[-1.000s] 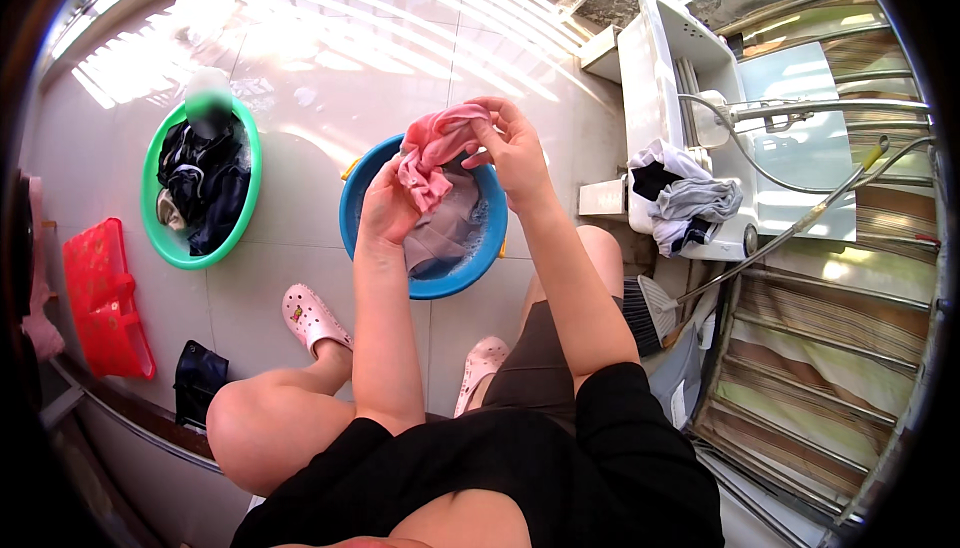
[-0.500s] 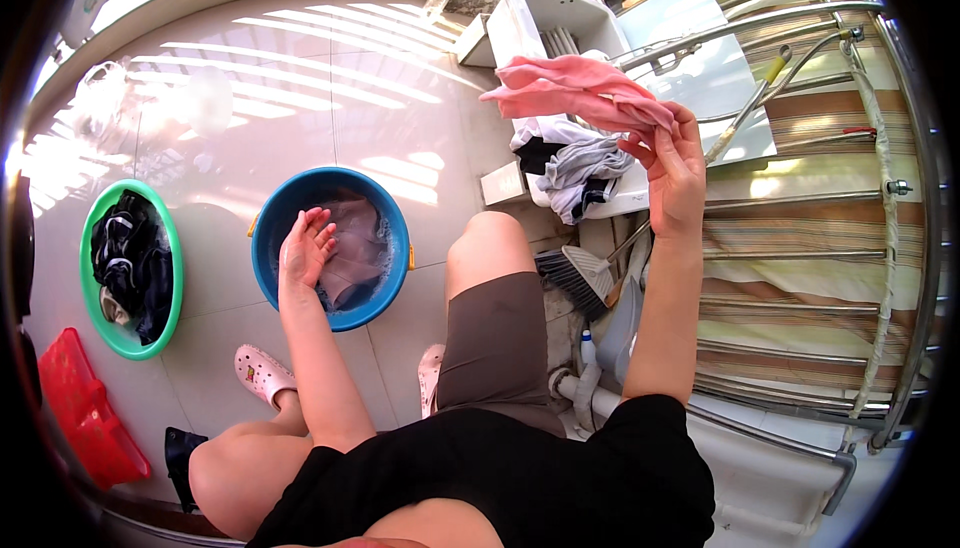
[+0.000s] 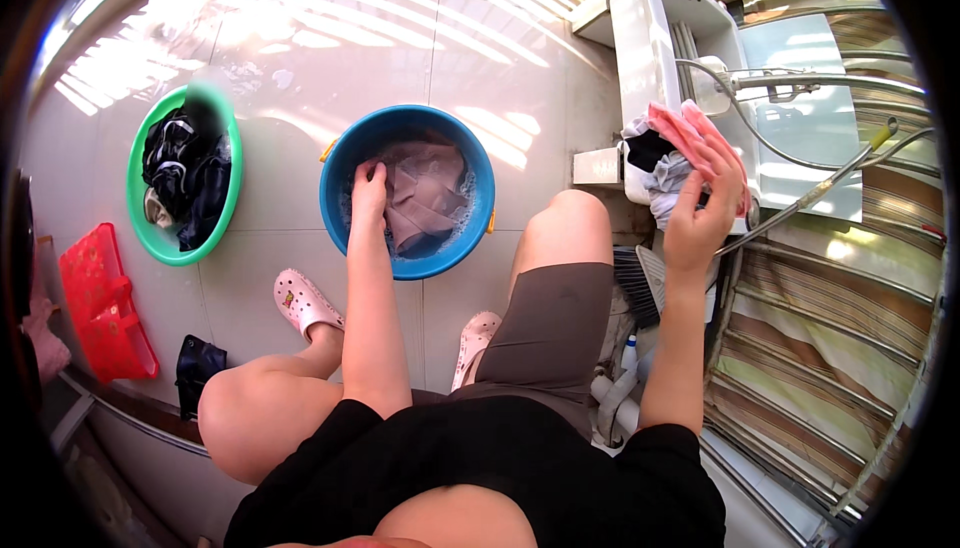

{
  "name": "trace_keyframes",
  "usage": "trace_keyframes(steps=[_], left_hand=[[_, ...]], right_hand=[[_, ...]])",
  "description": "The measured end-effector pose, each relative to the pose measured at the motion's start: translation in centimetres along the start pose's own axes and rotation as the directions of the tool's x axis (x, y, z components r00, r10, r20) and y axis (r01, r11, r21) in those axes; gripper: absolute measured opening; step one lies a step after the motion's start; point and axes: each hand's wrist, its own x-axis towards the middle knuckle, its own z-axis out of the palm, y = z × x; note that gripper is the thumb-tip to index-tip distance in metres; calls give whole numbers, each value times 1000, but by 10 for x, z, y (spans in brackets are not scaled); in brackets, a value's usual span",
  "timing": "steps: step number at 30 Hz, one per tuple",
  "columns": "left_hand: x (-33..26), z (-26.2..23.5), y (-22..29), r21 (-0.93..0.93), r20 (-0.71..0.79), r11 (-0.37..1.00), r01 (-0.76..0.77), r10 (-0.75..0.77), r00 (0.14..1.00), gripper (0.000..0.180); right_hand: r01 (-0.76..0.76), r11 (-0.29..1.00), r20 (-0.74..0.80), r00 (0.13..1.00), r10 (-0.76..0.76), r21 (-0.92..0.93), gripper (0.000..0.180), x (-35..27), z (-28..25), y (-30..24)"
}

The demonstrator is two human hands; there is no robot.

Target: The person assembles a small folding stool by attaching the fabric seat to the metal frame and securing the joints with rubber bands. They also wash several pieces of clothing by hand in a blue basin of soapy water, wringing them out and placing them aside.

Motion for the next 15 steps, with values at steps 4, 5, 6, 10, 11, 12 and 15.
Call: trace_keyframes(steps=[4,5,6,10,11,12,15], left_hand=[[-11,19,-21,-200,180,964,177,-142,973,56],[-17,28,-20,-340,229,891,301,-232,945,53],[-23,32,-16,-465,275,786,408,-310,910,50],[-26,21,-10,-772,180,492,402,-437,881,45],[-16,11,-17,-794,145,481,371,-443,885,43],[-9,0,-29,-816,109,467,341,-456,884,42],[-40,25,8,-847,179,384,367,-444,878,40]], right_hand=[[-347,849,763,639,-97,398,29,-47,128,-76],[-125,942,790,586,-183,311,44,-69,161,-73],[-226,965,908,418,-30,136,67,-83,191,-82],[-41,985,960,220,171,-166,98,-109,265,-133],[-23,994,963,244,114,-111,90,-109,278,-144],[-3,998,964,258,56,-57,82,-117,301,-150],[-38,997,935,348,71,-62,57,-142,348,-89]])
